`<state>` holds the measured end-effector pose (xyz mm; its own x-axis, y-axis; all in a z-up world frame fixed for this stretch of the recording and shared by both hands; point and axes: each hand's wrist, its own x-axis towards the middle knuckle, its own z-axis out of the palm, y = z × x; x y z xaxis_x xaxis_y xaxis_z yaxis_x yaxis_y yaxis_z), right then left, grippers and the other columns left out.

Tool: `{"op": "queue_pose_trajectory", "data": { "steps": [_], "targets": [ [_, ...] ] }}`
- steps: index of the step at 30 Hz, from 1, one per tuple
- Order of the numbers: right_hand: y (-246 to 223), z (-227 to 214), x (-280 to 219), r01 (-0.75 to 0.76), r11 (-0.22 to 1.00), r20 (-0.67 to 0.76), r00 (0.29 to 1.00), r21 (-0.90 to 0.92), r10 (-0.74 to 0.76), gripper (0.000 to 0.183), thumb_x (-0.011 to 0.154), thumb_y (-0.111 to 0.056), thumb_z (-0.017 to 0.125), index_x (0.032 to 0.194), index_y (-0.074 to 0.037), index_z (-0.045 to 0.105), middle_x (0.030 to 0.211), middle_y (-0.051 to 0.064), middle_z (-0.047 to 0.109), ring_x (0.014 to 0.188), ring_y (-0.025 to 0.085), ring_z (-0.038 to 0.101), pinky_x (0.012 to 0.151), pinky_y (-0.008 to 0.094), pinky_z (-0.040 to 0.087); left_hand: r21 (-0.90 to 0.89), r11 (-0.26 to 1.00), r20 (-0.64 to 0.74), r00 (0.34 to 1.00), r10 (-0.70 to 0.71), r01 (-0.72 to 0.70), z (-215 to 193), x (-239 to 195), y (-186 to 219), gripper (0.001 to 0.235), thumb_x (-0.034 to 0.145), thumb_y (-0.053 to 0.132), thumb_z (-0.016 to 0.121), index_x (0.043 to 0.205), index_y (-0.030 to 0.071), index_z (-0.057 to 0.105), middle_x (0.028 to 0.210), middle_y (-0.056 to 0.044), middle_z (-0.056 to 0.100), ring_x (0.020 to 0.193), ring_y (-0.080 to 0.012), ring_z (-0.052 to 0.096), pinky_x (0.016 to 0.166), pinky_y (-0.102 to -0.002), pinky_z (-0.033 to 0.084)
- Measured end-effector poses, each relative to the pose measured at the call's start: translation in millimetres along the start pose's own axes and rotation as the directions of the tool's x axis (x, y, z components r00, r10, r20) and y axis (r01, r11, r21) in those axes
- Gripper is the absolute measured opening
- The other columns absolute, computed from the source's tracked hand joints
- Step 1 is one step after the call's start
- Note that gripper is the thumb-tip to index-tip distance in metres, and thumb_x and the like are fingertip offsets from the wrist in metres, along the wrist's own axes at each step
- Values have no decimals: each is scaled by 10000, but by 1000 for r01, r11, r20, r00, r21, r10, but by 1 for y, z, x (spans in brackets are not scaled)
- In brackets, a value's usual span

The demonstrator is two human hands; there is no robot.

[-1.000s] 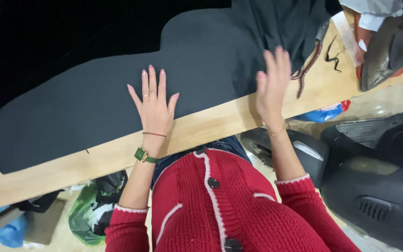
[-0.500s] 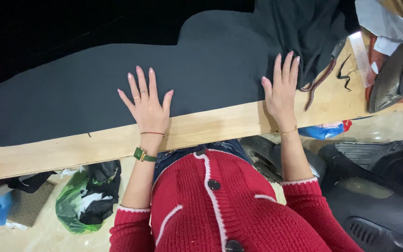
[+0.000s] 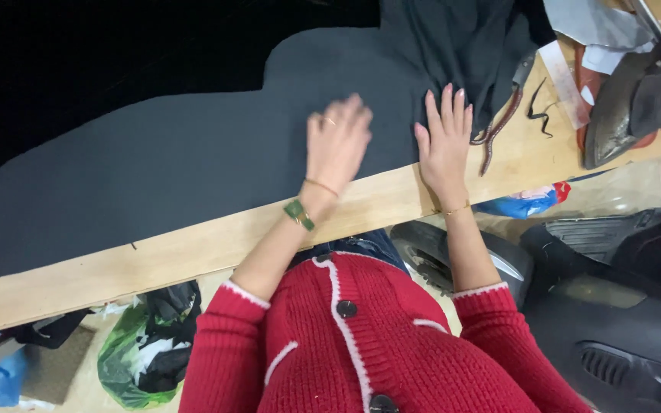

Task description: Cutting black fabric with shears and then aligning and smoothing the pieces on a cutting table

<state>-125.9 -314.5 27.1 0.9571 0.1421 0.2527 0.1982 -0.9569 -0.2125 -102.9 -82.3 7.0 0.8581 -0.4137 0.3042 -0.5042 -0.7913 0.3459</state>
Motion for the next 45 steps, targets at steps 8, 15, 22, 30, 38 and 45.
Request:
{"op": "queue_pose_trajectory", "data": {
  "steps": [8, 15, 22, 30, 38, 45],
  "targets": [
    [-21, -21, 4, -15, 999, 77, 997, -38, 18, 619, 1134, -479, 387, 1640, -123, 369, 1692, 197, 235, 1570, 398, 168, 1271, 562, 146, 68, 859, -269, 838, -475, 508, -18, 73, -114, 406, 779, 443, 893, 1030, 232, 654, 1001, -31, 595, 1015, -296, 508, 771, -461, 383],
    [-20, -20, 3, -8, 998, 68, 998, -68, 13, 631, 1131, -500, 374, 1635, -122, 374, 1689, 187, 256, 1567, 392, 186, 1273, 547, 149, -280, 897, -153, 907, -392, 341, -37, 78, -115, 129, 977, 252, 677, 957, 174, 577, 921, 4, 619, 919, -289, 547, 720, -470, 443],
    [-20, -19, 4, -2, 998, 57, 998, -67, 5, 756, 1090, -592, 411, 1635, -73, 345, 1691, 191, 250, 1571, 391, 190, 1276, 554, 154, -208, 941, -297, 900, -320, 266, -29, 63, -114, 110, 1097, 216, 493, 1058, 116, 467, 766, -16, 626, 578, -298, 543, 675, -406, 466],
    [-18, -17, 4, 6, 997, 50, 999, -72, -2, 719, 1089, -601, 398, 1637, -135, 376, 1693, 189, 241, 1569, 401, 190, 1275, 559, 157, 263, 922, -371, 912, -177, 286, -38, 68, -93, 338, 967, 272, 752, 1242, 173, 581, 1145, -8, 629, 876, -185, 603, 774, -344, 393],
    [11, -13, 22, -115, 993, -22, 993, 41, 116, 548, 1095, -400, 572, 1591, -191, 473, 1656, 186, 308, 1526, 416, 242, 1239, 544, 210, 90, 996, 219, 976, -4, -16, -9, 20, -7, 637, 1079, 570, 441, 1620, 262, 305, 1732, -39, 160, 1594, -249, 123, 1269, -625, 42],
    [6, -27, 96, -3, 998, -40, 999, 61, 6, 477, 1099, -216, 583, 1563, -156, 489, 1577, 182, 442, 1480, 413, 335, 1186, 556, 304, 118, 993, 223, 974, -27, 1, -4, 27, -14, 716, 1054, 643, 431, 1637, 264, 266, 1738, -34, 122, 1596, -261, 84, 1279, -623, 19]
  ]
}}
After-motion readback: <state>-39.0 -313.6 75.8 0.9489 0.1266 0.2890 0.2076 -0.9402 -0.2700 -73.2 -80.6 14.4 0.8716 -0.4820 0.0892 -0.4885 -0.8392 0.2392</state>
